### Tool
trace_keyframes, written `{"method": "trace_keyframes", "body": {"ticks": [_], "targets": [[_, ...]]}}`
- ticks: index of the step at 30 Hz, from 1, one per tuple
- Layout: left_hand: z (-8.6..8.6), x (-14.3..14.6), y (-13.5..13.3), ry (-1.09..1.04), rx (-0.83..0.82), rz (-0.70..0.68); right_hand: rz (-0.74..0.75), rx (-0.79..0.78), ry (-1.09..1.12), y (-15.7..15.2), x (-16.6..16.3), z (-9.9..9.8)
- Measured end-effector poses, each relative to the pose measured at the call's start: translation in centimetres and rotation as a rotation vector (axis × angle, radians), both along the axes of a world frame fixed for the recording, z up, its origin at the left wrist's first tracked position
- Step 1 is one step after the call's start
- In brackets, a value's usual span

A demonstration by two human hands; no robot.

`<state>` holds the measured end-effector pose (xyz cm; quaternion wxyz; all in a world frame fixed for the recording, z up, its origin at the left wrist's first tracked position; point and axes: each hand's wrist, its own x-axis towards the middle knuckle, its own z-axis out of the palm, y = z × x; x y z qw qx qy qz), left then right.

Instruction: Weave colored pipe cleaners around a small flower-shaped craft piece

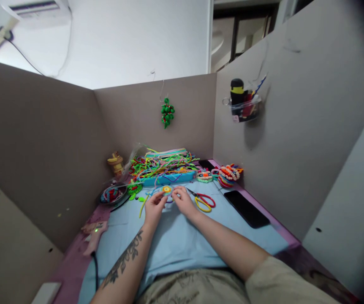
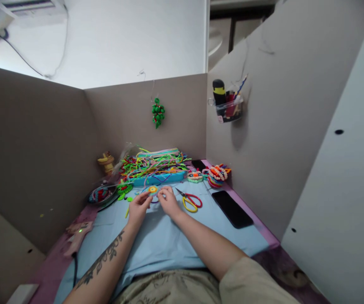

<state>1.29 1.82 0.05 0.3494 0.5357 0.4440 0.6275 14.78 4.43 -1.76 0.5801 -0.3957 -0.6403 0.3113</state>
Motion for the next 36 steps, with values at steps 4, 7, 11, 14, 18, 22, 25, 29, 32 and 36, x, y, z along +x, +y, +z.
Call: {"method": "trace_keyframes", "body": {"ticks": [4, 7, 11, 14, 18, 22, 25, 29, 32, 36], "targets": [[0.4, 0.0, -0.2, 0.023, -0.002, -0.056, 0.008, 0.002, -0.026, -0.3, 0.1, 0.2], [0.7, -0.1, -0.4, 0.051, -0.020, -0.031, 0.012, 0.006, -0.044, -0.4, 0.2, 0.3], [0.6, -0.3, -0.3, 0.038, -0.046, 0.011, 0.011, 0.022, -0.057, -0.3, 0.2, 0.2], [0.2, -0.4, 0.1, -0.010, -0.053, 0.003, -0.001, 0.046, -0.064, -0.1, 0.2, 0.1], [-0.3, -0.5, 0.5, -0.050, -0.077, -0.037, -0.041, 0.043, -0.032, 0.0, 0.5, 0.2], [-0.3, -0.5, 0.6, -0.051, -0.089, -0.060, -0.011, -0.028, 0.014, -0.1, 0.6, 0.5], [-0.1, -0.4, 0.5, -0.055, -0.095, -0.067, 0.033, -0.095, 0.036, -0.2, 0.6, 0.6], [0.4, -0.1, 0.0, -0.029, -0.089, -0.063, 0.040, -0.105, 0.069, 0.0, 0.5, 0.5], [0.5, 0.1, -0.4, 0.013, -0.073, -0.059, 0.049, -0.131, 0.130, 0.2, 0.3, 0.2], [0.3, 0.1, -0.4, 0.063, -0.042, -0.046, 0.111, -0.240, 0.268, 0.2, -0.1, 0.0]]}}
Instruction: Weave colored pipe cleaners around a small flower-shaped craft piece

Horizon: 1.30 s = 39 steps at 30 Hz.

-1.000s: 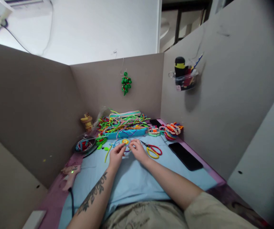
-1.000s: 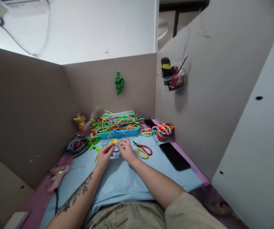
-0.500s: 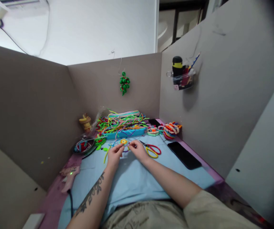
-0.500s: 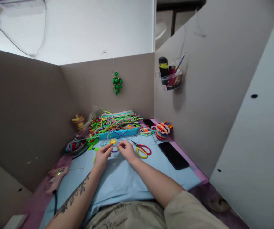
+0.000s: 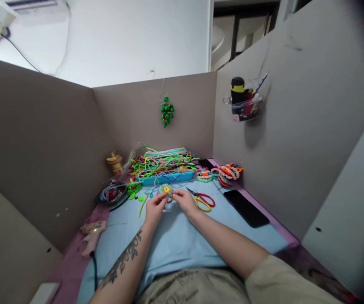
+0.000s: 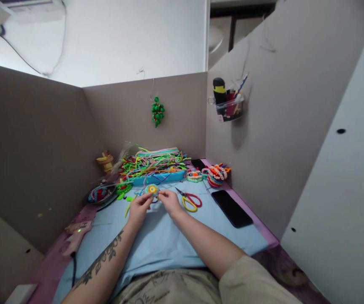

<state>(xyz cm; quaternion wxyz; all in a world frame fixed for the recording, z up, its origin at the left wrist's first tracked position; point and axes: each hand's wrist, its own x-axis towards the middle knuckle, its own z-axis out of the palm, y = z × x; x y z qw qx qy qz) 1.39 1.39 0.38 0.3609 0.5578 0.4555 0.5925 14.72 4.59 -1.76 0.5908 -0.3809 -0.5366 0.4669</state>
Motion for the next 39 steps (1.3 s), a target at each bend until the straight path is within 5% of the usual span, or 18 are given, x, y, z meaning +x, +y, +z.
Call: {"method": "trace_keyframes", "body": {"ticks": [8, 16, 35, 39], "targets": [[-0.40, -0.09, 0.40, -0.025, -0.006, -0.003, 0.045, -0.039, 0.133, -0.02, -0.40, -0.15], [-0.45, 0.05, 0.40, -0.068, -0.023, -0.017, -0.156, 0.083, -0.150, -0.27, 0.01, 0.06], [-0.28, 0.33, 0.37, -0.108, -0.043, -0.035, 0.147, -0.092, 0.108, -0.13, -0.29, 0.10], [-0.19, 0.00, 0.47, -0.091, -0.004, 0.027, -0.057, 0.053, -0.113, -0.19, -0.09, 0.19]]}}
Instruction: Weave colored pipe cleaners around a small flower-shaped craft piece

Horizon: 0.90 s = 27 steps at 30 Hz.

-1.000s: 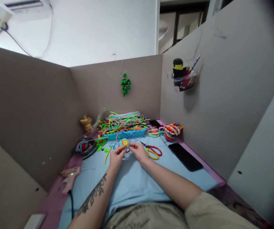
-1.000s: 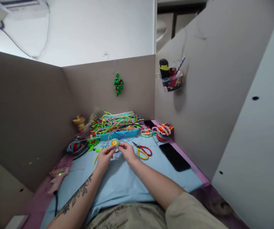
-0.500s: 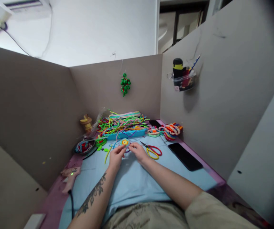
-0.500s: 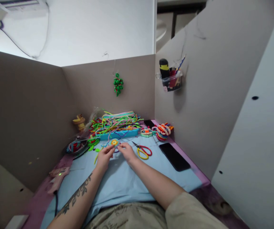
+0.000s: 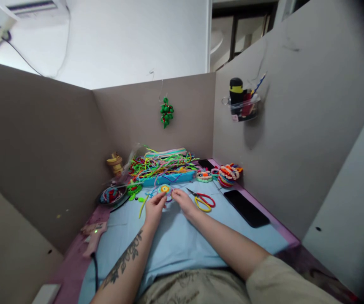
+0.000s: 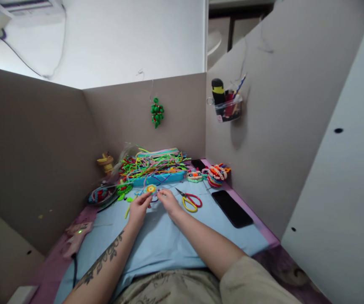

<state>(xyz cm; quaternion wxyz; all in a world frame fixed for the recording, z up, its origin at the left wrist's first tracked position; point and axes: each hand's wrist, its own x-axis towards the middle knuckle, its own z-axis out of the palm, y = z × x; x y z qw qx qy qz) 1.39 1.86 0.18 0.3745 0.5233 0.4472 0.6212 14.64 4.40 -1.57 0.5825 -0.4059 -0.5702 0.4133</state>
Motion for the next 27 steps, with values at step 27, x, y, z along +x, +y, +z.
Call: {"method": "trace_keyframes", "body": {"ticks": [27], "targets": [[0.3, 0.3, -0.1, -0.094, -0.022, 0.007, 0.062, 0.029, -0.009, 0.6, 1.1, 0.1]]}}
